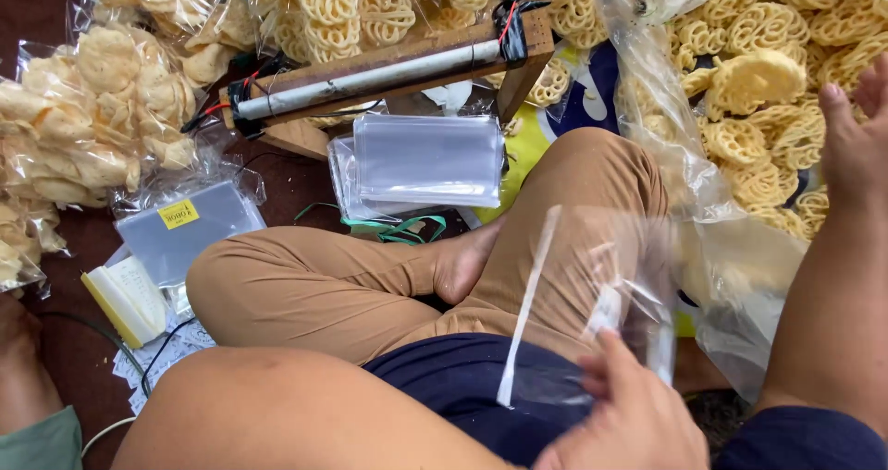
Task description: Packaging individual crackers into plastic bags for sealing
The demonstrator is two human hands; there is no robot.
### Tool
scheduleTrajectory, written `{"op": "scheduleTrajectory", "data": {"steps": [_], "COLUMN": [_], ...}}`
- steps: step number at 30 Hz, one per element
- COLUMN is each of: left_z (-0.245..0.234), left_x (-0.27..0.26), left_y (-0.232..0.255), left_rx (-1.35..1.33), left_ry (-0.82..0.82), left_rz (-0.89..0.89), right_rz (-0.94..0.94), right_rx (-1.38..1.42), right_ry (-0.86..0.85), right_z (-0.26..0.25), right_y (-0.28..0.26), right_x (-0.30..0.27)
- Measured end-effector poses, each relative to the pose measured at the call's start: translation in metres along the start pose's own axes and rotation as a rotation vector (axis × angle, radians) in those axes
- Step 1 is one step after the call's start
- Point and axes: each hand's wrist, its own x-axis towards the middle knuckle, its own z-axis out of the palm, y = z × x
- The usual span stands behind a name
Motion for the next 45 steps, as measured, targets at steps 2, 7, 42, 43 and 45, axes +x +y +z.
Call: {"op": "scheduleTrajectory", "data": {"steps": [2,7,42,43,45], "left_z": [-0.028,-0.01,-0.074,-0.074,-0.067], "left_x": [0.047,0.024,0.112,0.109,0.103], "left_y": [-0.002,0.01,-0.242,-0.24,-0.237], "left_rx": [-0.046,0.077,-0.468,-0.448,-0.427], "left_ry": [-0.115,0.572,0.892,0.869,0.837], "left_rz": [-0.081,-0.128,0.227,0.22,0.215], "right_rz": [0.042,0.406,-0.564,-0.579,-0.587], "right_rx": [-0.133,-0.301,-0.05,-0.074,-0.102], "right_ry": [-0.149,-0.335,0.023,-0.014,-0.053], "right_z": [0.006,0.037,0.077,0.077,0.078], "right_y": [-0.057,-0.142,-0.38,-0.385,-0.386], "right_x": [0.019,0.052,-0.153,-0.152,-0.152]}}
